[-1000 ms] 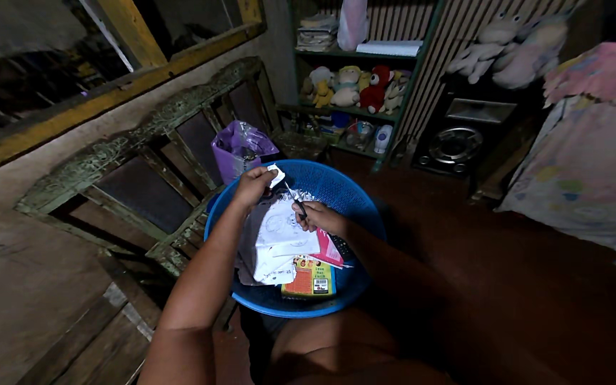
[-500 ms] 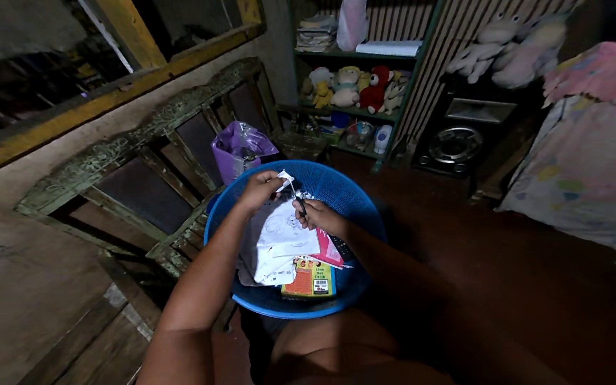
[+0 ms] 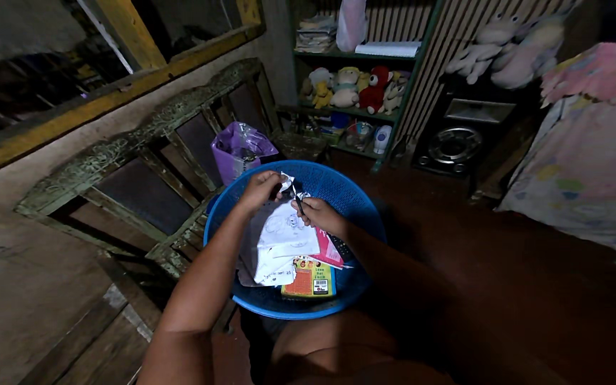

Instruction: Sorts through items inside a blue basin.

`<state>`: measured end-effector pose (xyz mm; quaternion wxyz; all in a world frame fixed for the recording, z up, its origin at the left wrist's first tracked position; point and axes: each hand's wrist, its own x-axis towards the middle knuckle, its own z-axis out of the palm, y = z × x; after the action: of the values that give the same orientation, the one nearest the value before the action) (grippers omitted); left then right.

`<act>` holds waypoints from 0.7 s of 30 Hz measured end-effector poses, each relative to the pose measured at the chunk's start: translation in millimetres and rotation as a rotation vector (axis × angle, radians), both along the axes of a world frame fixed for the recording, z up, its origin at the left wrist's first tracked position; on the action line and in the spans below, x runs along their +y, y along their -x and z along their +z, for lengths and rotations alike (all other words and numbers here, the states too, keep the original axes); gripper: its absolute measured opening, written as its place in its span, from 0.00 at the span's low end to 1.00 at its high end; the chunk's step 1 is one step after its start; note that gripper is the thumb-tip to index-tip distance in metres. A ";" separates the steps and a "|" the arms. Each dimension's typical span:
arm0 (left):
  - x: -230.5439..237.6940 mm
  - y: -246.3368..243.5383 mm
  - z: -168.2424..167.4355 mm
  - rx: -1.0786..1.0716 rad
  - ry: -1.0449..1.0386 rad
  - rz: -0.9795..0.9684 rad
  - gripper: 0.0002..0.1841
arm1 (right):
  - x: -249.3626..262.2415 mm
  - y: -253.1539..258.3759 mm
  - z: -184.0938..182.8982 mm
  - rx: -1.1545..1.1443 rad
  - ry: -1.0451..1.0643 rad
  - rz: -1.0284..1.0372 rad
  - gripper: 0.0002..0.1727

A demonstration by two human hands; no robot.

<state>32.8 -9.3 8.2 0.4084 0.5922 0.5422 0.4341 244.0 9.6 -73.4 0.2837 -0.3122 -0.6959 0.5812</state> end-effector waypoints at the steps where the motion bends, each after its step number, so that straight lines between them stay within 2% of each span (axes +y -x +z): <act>1: -0.7 -0.9 1.5 0.025 -0.011 0.009 0.15 | -0.4 -0.1 1.1 -0.005 0.000 -0.011 0.26; 4: -1.5 -2.4 2.5 0.105 -0.017 0.016 0.16 | -0.1 -0.1 0.6 -0.004 0.001 -0.039 0.26; 10: 1.5 0.7 -2.8 0.128 -0.006 0.027 0.14 | 0.8 -0.3 0.3 -0.023 0.000 -0.059 0.26; 14: 0.1 -0.2 0.5 0.135 0.006 0.029 0.21 | 3.8 0.2 -3.2 -0.032 -0.039 -0.066 0.27; 18: 1.1 0.2 -3.5 0.225 -0.020 0.057 0.17 | 4.4 0.8 -6.2 -0.036 -0.078 -0.067 0.26; 21: 0.5 -0.5 -2.3 0.212 0.014 0.051 0.14 | 1.6 0.2 -1.5 -0.021 -0.044 -0.042 0.27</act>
<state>33.3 -8.8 5.9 0.3417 0.6180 0.6002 0.3757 243.7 11.1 -74.9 0.2956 -0.3266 -0.7046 0.5563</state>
